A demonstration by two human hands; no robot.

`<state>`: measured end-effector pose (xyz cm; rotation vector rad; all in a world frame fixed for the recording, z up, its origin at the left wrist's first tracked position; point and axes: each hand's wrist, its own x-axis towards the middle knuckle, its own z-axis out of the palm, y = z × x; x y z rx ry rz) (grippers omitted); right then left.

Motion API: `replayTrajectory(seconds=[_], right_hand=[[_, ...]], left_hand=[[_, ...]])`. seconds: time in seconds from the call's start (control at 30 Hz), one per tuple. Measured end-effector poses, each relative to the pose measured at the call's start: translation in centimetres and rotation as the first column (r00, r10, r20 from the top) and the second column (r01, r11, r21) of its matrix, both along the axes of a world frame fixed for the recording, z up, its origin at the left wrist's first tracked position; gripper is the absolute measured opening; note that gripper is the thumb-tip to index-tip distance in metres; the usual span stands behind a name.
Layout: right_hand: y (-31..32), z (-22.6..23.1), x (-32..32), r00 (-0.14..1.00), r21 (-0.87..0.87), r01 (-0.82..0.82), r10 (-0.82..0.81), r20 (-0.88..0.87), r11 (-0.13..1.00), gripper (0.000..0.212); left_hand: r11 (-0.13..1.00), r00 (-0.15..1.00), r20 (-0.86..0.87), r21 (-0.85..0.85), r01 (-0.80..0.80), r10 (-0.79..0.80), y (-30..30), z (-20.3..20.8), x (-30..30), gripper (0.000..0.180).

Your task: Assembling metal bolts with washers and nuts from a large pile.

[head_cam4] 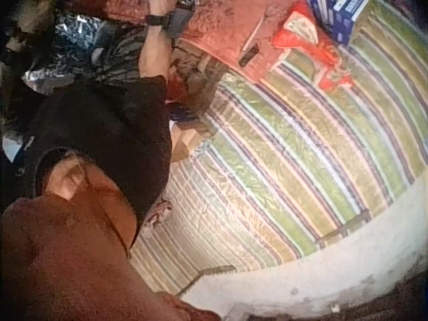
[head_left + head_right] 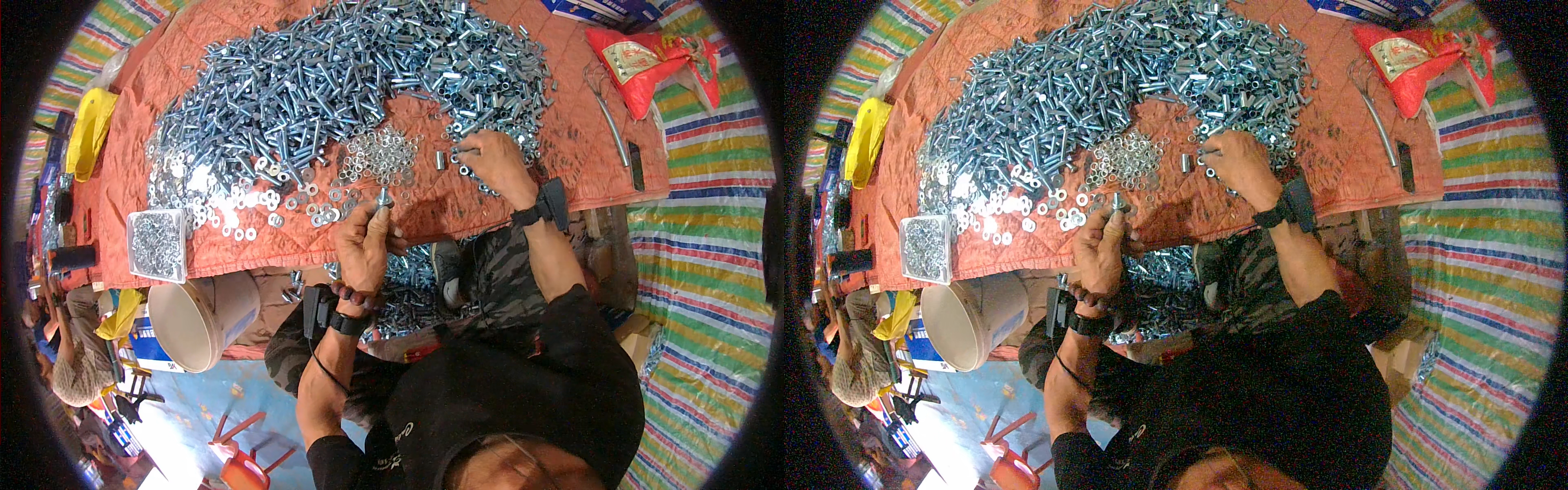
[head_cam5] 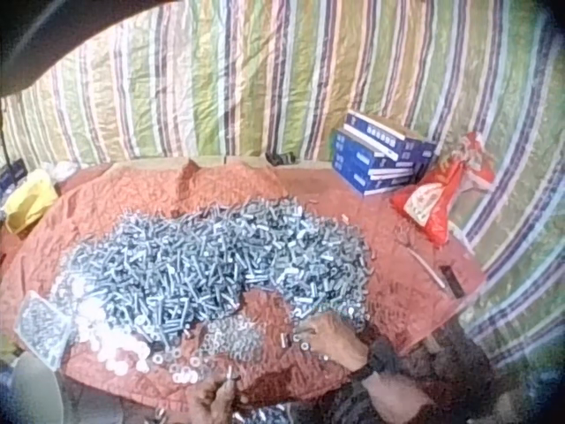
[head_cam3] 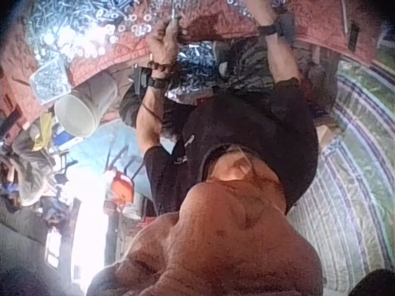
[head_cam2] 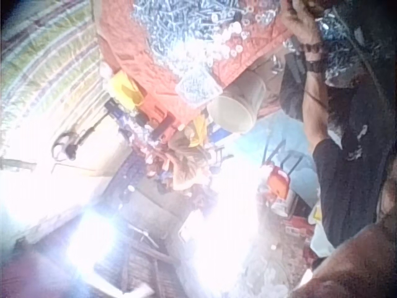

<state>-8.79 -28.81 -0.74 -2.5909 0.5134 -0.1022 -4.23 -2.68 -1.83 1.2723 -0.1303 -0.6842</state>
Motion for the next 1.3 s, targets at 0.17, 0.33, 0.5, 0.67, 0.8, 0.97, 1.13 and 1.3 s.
replayTrajectory(seconds=[0.17,0.33,0.5,0.67,0.8,0.97,1.13,1.3], right_hand=[[1.6,-1.4,-0.5,0.998,-0.209,-0.054,0.05,-0.024,0.976,0.02],[1.7,-2.0,-0.6,0.998,-0.319,-0.064,0.061,-0.022,0.946,0.018],[1.9,-1.6,0.0,0.999,-0.174,-0.014,0.019,0.026,0.985,0.016],[4.8,1.2,0.3,0.971,0.425,-0.108,0.004,0.239,0.899,0.014],[7.0,0.6,0.2,0.926,0.439,-0.301,0.15,0.345,0.847,0.011],[7.2,1.4,-0.4,0.897,0.378,-0.373,0.225,0.381,0.847,0.009],[7.2,1.3,-0.3,0.934,0.619,-0.338,0.176,0.31,0.709,0.005],[7.0,0.3,0.3,0.955,0.789,-0.284,0.082,0.287,0.545,0.011]], left_hand=[[1.0,1.0,0.002,-0.02,0.013,-0.013,0.0,0.0,-0.2,0.021],[0.999,0.999,0.028,0.021,0.041,-0.042,-0.5,-0.2,-0.4,0.024],[0.997,0.999,0.011,0.062,0.036,-0.037,-0.8,-0.1,-0.6,0.024],[0.997,0.999,0.029,0.07,0.04,-0.042,-1.2,-0.1,-0.6,0.022],[0.996,0.997,0.057,0.078,0.053,-0.058,-1.5,-0.7,-0.8,0.019],[0.986,0.986,0.076,0.083,0.141,-0.148,-1.2,-0.6,-0.5,0.023],[0.978,0.98,0.01,0.067,0.2,-0.201,-1.0,-0.4,-0.2,0.024],[0.993,0.994,-0.058,0.064,0.101,-0.097,-0.7,-0.6,0.0,0.021]])
